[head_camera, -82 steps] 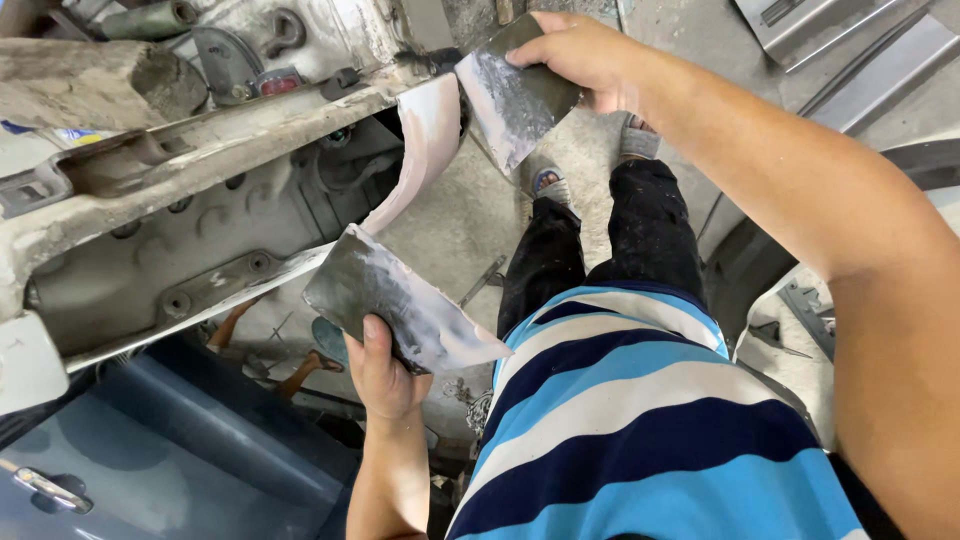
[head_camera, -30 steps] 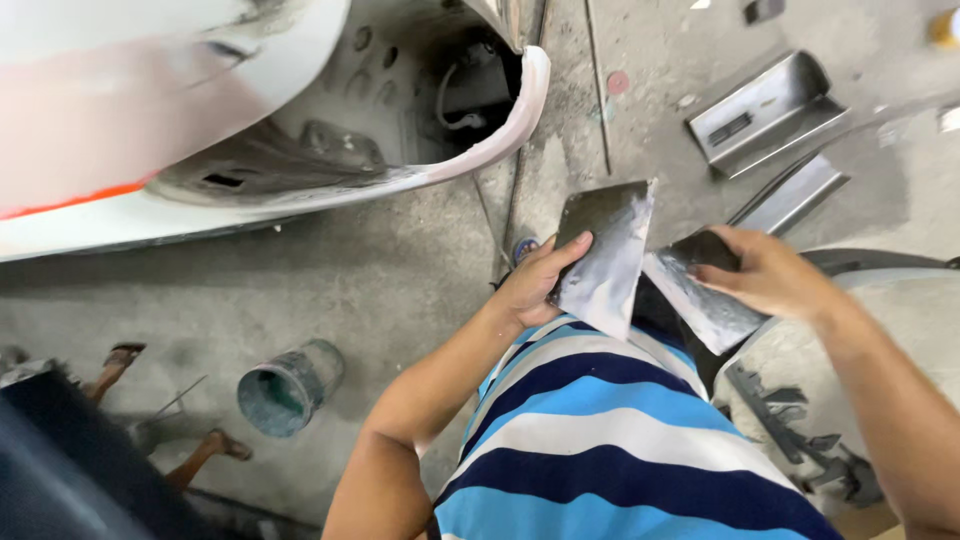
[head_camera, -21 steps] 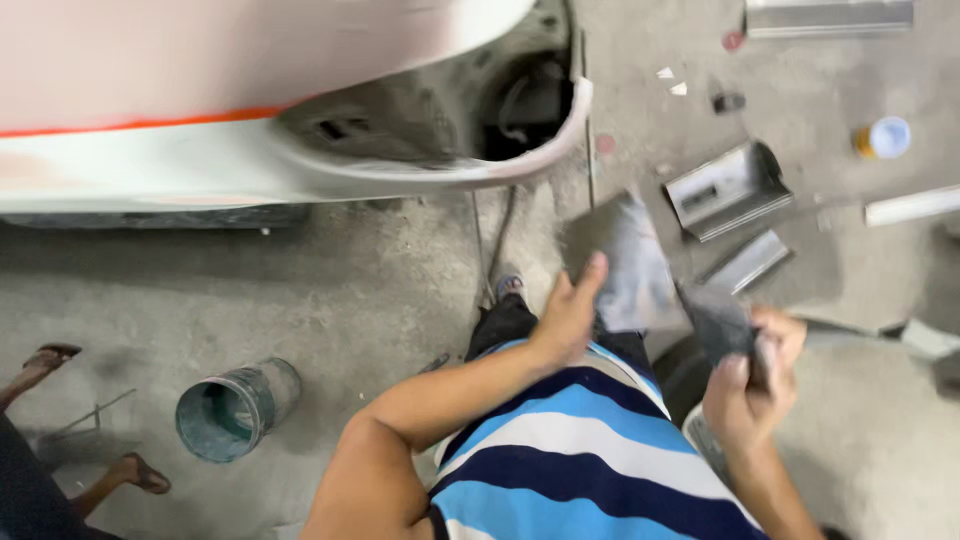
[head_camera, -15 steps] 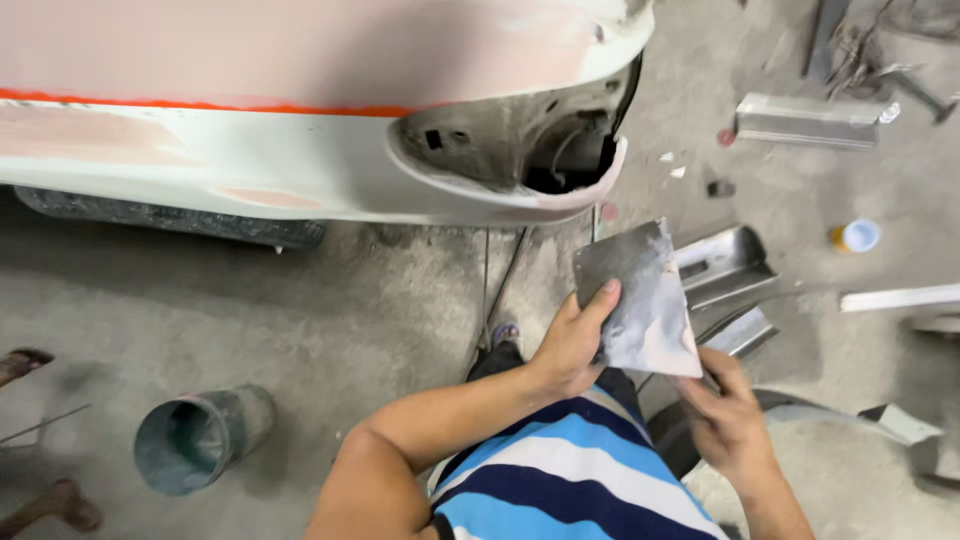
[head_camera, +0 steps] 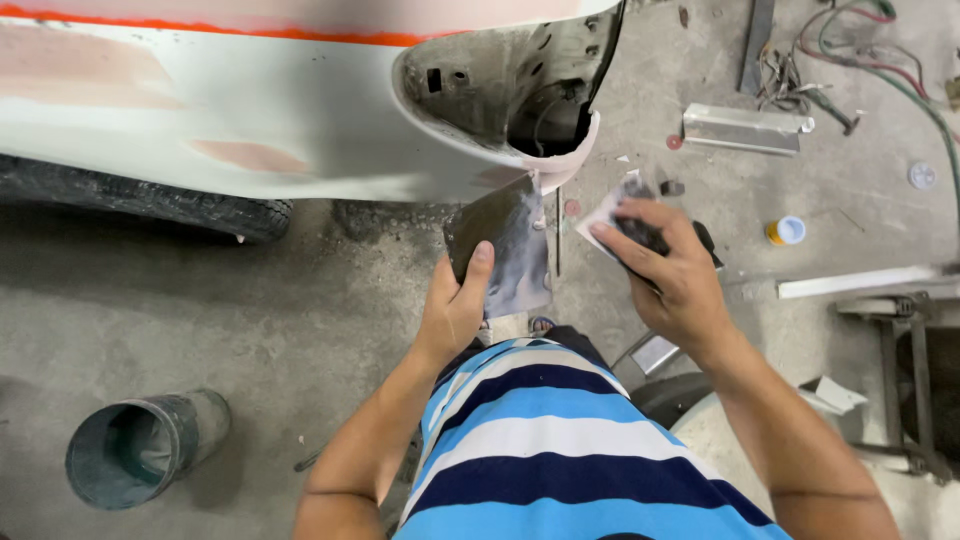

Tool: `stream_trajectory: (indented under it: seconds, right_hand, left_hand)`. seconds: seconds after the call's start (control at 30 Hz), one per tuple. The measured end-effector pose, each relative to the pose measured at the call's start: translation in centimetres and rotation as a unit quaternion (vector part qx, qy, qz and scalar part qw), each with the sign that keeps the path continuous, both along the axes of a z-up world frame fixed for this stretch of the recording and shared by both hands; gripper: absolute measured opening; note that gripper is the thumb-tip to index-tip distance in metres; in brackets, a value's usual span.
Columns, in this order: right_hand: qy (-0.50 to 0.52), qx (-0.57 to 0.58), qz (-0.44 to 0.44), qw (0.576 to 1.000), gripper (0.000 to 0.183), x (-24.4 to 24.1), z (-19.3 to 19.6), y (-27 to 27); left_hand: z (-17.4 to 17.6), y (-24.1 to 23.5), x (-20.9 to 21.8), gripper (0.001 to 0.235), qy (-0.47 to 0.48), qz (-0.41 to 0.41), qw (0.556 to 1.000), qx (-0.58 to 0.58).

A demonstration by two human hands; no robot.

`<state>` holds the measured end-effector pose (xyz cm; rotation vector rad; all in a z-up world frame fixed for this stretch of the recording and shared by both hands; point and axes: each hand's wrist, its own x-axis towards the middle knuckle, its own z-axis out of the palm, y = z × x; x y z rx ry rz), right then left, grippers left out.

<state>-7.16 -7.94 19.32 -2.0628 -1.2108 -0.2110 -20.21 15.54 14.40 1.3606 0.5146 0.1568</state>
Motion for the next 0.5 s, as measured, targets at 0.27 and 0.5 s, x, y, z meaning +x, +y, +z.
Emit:
stream_trajectory:
  seconds: [0.27, 0.5]
  right_hand:
    - [-0.054, -0.004, 0.191, 0.980, 0.065, 1.5, 2.4, 3.5]
    - [-0.003, -0.035, 0.312, 0.950, 0.059, 1.5, -1.5, -1.4]
  left_hand:
    - [0.3, -4.2, 0.3, 0.041, -0.090, 0.090, 0.986, 0.110]
    - [-1.4, -6.4, 0.5, 0.035, -0.072, 0.354, 0.930, -0.061]
